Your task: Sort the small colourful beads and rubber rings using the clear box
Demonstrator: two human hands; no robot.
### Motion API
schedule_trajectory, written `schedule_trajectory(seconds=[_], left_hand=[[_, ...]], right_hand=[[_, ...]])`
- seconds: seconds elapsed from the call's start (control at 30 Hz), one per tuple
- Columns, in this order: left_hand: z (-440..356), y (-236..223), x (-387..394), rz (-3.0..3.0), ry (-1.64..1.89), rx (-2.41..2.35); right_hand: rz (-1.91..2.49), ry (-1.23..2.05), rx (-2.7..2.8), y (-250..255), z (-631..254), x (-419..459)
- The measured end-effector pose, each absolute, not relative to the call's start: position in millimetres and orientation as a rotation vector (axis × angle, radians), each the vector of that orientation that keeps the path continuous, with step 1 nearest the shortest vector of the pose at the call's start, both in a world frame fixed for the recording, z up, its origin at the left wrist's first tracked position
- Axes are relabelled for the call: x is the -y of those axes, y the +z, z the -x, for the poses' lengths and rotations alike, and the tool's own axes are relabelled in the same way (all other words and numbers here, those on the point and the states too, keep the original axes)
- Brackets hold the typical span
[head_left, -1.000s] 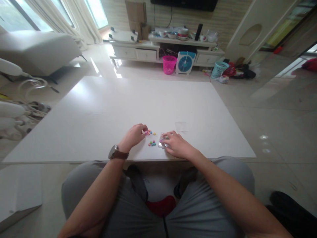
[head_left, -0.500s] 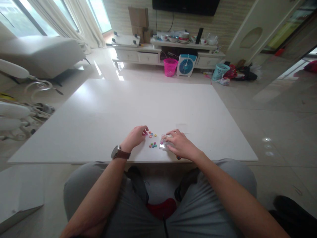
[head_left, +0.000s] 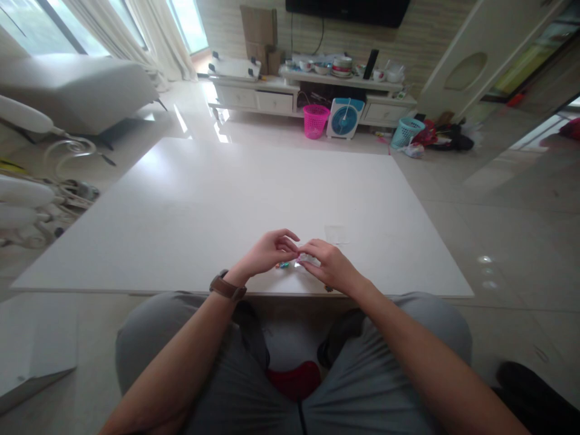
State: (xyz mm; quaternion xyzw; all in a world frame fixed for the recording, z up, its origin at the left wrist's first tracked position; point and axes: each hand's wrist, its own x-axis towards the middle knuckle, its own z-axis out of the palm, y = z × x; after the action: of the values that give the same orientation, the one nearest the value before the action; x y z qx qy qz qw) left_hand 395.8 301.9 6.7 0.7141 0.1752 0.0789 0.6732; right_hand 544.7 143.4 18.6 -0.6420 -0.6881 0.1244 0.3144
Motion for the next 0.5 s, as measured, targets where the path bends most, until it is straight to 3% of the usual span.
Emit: schedule_trajectory(seconds=[0.5], left_hand=[[-397.3, -3.9, -307.4, -1.752, 0.156, -0.514]], right_hand=[[1.847, 0.422, 1.789, 0.9, -544.3, -151.5]])
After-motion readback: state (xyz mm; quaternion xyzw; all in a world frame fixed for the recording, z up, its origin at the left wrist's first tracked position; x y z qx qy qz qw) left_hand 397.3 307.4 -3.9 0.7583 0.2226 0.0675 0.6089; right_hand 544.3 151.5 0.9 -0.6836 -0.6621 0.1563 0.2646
